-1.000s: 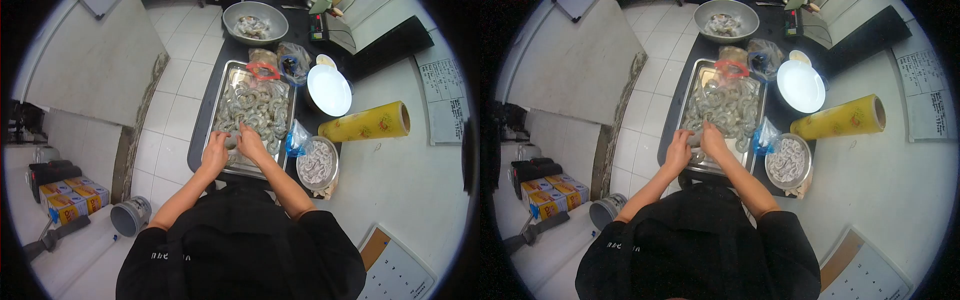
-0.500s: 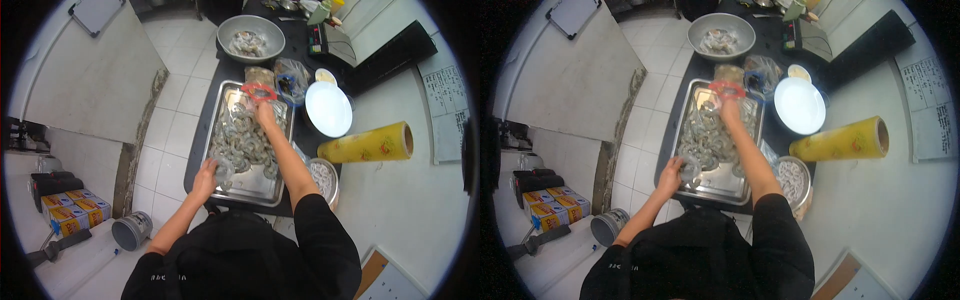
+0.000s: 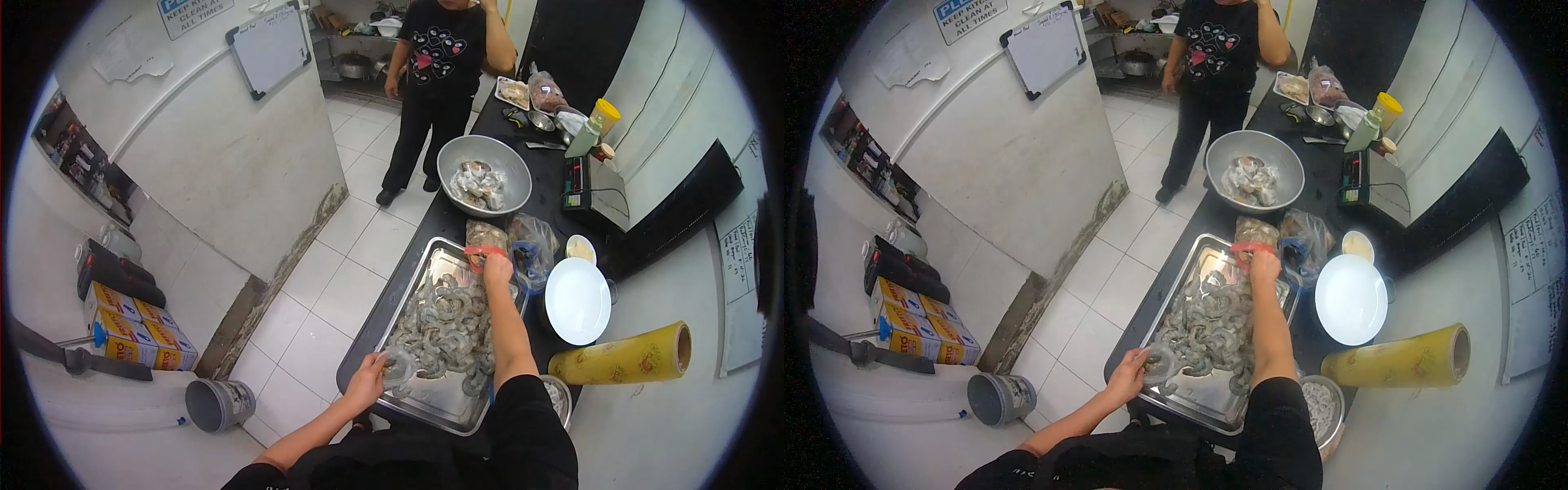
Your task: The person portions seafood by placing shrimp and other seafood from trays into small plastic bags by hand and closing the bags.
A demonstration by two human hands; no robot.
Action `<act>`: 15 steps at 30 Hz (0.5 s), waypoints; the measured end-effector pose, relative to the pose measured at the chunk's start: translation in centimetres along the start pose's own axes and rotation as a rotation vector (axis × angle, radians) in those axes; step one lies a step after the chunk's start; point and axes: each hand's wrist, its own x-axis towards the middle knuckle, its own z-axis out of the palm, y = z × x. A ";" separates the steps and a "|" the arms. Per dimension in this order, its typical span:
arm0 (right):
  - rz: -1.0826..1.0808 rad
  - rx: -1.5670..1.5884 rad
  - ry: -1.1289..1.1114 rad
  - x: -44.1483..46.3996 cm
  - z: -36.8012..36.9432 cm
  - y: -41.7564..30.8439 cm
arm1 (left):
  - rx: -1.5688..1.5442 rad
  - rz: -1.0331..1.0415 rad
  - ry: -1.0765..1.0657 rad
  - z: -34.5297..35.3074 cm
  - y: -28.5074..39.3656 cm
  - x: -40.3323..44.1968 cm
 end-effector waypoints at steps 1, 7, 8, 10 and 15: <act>0.022 -0.020 -0.029 -0.2 -1.2 -0.1 | -0.005 0.008 0.005 0.0 0.0 0.0; 0.063 0.832 0.262 -4.3 -4.3 -1.5 | 0.021 0.039 0.049 0.8 -0.8 0.1; -0.008 1.055 0.391 -4.9 -2.3 -0.9 | 0.060 0.043 0.037 0.8 -1.0 0.4; 0.470 2.020 -0.123 -7.2 -0.6 -0.2 | 0.100 0.058 0.017 0.7 -0.9 0.6; 0.545 2.750 -0.185 -11.6 -3.1 -0.1 | 0.020 0.082 -0.022 0.8 0.2 0.8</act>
